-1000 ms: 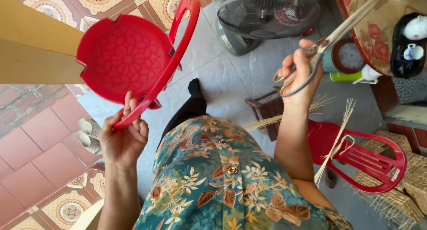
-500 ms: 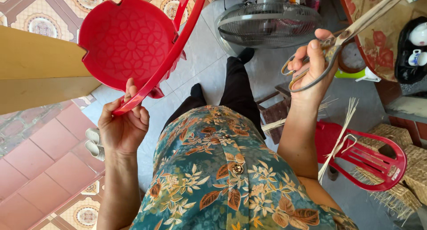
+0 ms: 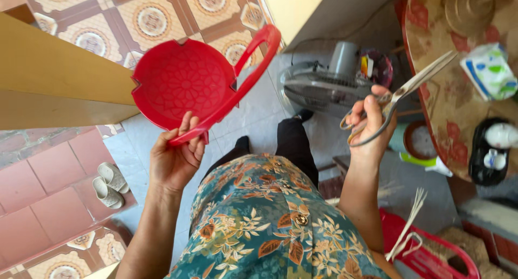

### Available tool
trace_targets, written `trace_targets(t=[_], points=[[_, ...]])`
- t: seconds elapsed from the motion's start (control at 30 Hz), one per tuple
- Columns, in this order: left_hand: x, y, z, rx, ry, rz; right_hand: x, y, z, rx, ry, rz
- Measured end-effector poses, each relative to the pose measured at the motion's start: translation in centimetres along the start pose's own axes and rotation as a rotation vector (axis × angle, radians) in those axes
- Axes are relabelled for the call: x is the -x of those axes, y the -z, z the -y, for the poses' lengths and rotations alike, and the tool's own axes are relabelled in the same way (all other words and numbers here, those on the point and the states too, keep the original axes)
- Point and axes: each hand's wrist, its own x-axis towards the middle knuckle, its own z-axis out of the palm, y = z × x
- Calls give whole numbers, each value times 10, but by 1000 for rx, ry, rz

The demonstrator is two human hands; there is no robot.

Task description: The person ties a bundle of dried palm leaves with a strip, then uses shears to cut and trim the leaves into smaller pieces. The person moves a red plastic chair and sits on the floor to continue cutting the leaves.

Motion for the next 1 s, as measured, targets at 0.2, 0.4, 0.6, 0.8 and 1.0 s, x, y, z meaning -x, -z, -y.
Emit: trace_targets(t=[0.2, 0.4, 0.6, 0.8, 1.0], points=[[2, 4, 5, 6, -31, 27, -11, -8, -19, -3, -62, 75], [-9, -9, 11, -44, -83, -2, -31, -31, -36, 88, -181, 195], [-40, -24, 16, -77, -149, -3, -79, -67, -64, 222, -365, 437], [-69, -36, 18, -40, -177, 36, -144, -112, -84, 150, -462, 593], [-103, -48, -10, -14, -169, 134, -198, -185, -98, 106, -421, 634]])
